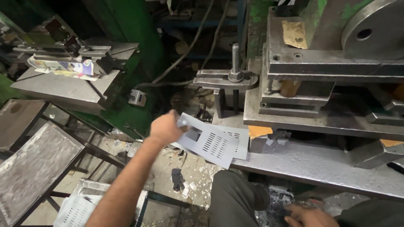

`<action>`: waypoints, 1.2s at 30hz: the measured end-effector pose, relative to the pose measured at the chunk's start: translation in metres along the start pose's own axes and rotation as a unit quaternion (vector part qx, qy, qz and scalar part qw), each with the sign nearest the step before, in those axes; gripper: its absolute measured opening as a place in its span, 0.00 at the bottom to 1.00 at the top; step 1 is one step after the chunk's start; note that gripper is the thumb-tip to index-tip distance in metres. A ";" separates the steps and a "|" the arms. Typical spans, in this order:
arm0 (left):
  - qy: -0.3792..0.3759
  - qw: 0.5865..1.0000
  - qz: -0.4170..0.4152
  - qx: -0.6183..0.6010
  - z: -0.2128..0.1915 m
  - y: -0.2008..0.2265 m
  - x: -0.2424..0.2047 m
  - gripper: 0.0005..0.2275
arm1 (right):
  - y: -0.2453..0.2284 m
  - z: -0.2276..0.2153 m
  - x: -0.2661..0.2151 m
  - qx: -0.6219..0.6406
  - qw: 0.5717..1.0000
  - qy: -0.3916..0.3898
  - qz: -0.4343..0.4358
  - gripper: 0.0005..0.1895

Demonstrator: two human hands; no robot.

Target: Placing metal sheets into a stamping machine and removing the processed parts.

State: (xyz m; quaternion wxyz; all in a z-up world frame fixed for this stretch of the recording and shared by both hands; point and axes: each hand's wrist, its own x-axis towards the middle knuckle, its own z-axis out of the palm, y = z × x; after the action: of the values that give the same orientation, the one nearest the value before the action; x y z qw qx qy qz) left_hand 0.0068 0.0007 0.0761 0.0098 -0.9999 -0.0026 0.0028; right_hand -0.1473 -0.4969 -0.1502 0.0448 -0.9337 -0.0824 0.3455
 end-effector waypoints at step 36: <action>-0.175 0.550 -0.024 -0.816 -0.026 0.270 -0.106 0.21 | -0.010 -0.280 -0.027 0.821 0.418 0.365 -0.134 0.06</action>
State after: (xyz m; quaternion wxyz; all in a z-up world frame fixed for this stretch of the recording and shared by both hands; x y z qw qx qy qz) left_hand -0.0981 -0.2704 0.0977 -0.8115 -0.5570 -0.0297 0.1743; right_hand 0.0141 -0.4999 0.0804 0.8617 -0.4687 0.1404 -0.1346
